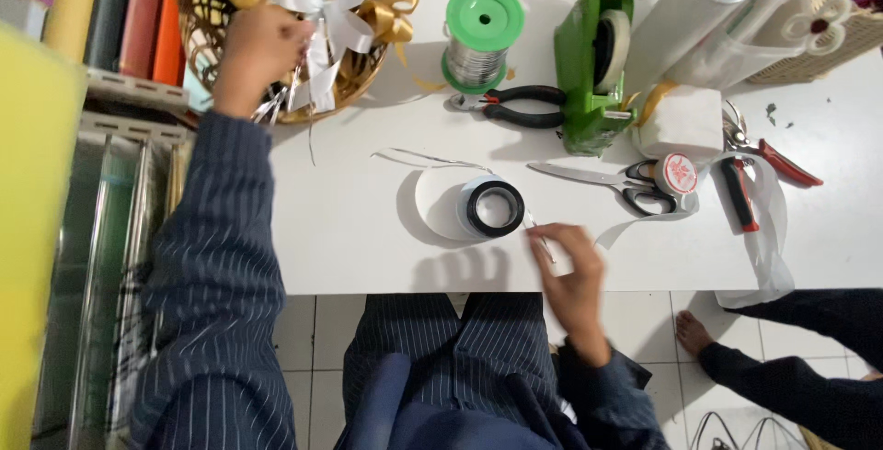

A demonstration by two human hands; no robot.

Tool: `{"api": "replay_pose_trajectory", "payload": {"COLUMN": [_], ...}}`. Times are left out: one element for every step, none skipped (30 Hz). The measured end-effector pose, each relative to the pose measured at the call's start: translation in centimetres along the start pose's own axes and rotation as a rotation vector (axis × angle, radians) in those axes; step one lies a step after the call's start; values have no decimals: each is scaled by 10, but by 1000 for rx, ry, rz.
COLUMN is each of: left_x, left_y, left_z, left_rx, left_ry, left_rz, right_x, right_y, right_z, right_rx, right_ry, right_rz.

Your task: The person ties a white ribbon into a bow using black tape to secure the center. They then place the finished bow into a basket containing other ribbons and repeat the process with another white ribbon.

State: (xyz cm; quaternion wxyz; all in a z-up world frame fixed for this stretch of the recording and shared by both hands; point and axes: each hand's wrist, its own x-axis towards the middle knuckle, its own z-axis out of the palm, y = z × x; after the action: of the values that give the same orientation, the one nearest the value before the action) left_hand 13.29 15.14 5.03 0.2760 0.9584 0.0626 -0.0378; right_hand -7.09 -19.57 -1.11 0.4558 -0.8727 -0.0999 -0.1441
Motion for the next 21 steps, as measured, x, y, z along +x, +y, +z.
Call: {"api": "replay_pose_trajectory", "payload": {"left_x": [-6, -12, -17, -27, -36, -46, -65, -84, -104, -116, -129, -141, -153, -166, -180, -188, -198, -207, -211, -214, -220], "left_y": [-1, -3, -3, -9, -15, -21, -11, -2, 7, 7, 7, 7, 10, 13, 14, 16, 18, 18, 33, 48, 62], "left_z": [-9, -19, -28, -32, -36, -40, -41, -41, -43, -33, -24, -15, 3, 20, 37, 53, 68, 82, 86, 90, 94], "left_rx": [4, 55, 107, 110, 85, 54, 53, 22, -15, -19, -31, -44, -47, -243, -435, -436, -461, -478, -478, -553, -631], "left_ry": [-7, -39, -73, -83, 76, 234, 221, 337, 449, 433, 443, 450, 435, 306, 171, 155, -78, -310, -315, -452, -586], "left_rz": [13, 5, -4, 10, 183, 360, 382, 482, 585, 607, 556, 505, 530, 510, 484, 504, 487, 464, 474, 489, 497], "right_x": [4, 8, 10, 17, 23, 28, 32, 35, 35, 43, 50, 58, 62, 66, 72, 73, 78, 83, 84, 85, 87], "right_y": [20, 40, 59, 78, 98, 118, 139, 161, 183, 186, 190, 194, 195, 196, 197, 195, 193, 191, 197, 203, 208], "right_z": [-13, -26, -40, -58, -76, -95, -105, -117, -128, -129, -130, -133, -130, -127, -125, -124, -123, -121, -119, -117, -115], "right_rx": [-3, -62, -122, -128, -310, -493, -503, -613, -723, -732, -645, -551, -555, -548, -542, -546, -585, -623, -626, -683, -740], "right_ry": [13, 113, 212, 224, 312, 396, 413, 423, 431, 445, 362, 279, 300, 252, 203, 222, 198, 173, 184, 220, 253], "right_rz": [8, 41, 77, 88, 74, 59, 76, 109, 146, 168, 310, 445, 466, 419, 368, 385, 402, 420, 425, 459, 489]}}
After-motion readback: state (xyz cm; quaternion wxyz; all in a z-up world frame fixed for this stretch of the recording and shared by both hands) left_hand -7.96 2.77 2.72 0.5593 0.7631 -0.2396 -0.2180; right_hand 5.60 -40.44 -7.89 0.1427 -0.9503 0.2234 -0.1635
